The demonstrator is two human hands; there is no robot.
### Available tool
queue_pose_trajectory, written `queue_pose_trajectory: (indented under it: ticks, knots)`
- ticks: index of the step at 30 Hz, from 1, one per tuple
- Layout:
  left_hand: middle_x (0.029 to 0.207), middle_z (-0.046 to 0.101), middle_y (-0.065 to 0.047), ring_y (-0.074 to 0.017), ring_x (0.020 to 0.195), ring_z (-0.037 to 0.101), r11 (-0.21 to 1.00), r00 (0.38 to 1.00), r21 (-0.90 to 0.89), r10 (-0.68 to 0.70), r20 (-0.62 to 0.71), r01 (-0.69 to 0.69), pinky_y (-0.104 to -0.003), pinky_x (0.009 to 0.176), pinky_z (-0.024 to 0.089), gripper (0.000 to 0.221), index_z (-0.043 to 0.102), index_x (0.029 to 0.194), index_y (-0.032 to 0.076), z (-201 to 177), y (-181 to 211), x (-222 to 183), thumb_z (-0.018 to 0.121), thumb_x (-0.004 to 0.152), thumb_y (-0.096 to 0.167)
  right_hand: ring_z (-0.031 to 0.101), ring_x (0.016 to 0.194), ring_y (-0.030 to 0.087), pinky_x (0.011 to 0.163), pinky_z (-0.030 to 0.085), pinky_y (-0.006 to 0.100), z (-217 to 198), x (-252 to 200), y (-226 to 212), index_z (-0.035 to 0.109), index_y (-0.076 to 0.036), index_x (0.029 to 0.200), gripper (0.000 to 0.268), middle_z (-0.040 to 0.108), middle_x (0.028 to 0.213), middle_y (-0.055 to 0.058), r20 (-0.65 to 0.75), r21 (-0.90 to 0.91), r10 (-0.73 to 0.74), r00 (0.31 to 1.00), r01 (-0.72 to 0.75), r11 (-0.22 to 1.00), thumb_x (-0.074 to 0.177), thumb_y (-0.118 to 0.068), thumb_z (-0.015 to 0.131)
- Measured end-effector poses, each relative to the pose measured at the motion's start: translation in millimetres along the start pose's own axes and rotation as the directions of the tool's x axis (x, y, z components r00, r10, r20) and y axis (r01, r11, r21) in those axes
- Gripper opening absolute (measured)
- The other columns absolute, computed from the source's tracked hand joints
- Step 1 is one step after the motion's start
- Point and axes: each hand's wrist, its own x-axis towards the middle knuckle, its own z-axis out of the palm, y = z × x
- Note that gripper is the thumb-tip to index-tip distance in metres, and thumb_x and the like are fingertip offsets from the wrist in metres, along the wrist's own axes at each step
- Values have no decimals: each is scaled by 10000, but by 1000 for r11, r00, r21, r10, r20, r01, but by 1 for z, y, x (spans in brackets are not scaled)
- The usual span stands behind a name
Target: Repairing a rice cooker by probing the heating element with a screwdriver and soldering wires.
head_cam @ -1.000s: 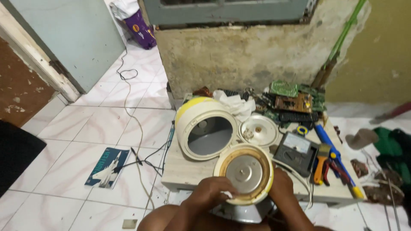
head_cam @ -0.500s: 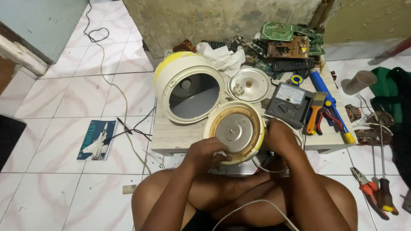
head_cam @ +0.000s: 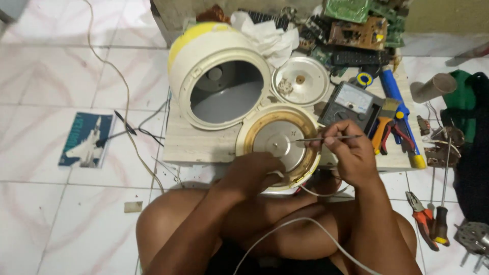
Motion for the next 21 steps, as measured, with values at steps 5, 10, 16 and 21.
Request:
queue_pose_trajectory:
  ticks: [5,10,16,21]
  knots:
    - [830,666,-42,-282,894,728,993,969,-104,-76,-236,52,-429,743,583,157,675,1023,254,48,-26,6,671,913,367,613,835,186,818,501,329,-20,3,6,722,40,1056,221,695,860,162,28,-231,49,998,-42,972,939,-108,608]
    - [758,606,13,-231,760,711,991,891,13,127,-435,-135,-324,668,575,218,637,1097,221,50,-33,3,696,915,325,626,823,172,832,529,356,-19,2,9,736,34,1049,147,730,844,155,104,-333,52,993,-15,943,913,-10,702]
    - [846,604,-14,-282,830,690,981,947,173,136,-292,-88,-422,696,554,270,610,1140,244,41,-46,-10,575,944,427,649,799,182,794,538,391,-2,1,12,731,23,1024,146,725,806,159,107,-404,143,984,-89,911,973,-90,654]
    - [939,693,-120,-384,937,705,998,1000,66,-20,-19,21,-536,784,563,294,649,1193,203,-1,-31,-14,584,951,358,660,864,214,859,544,371,0,-8,41,668,38,1048,150,703,886,163,91,-289,124,988,-93,953,1066,-88,589]
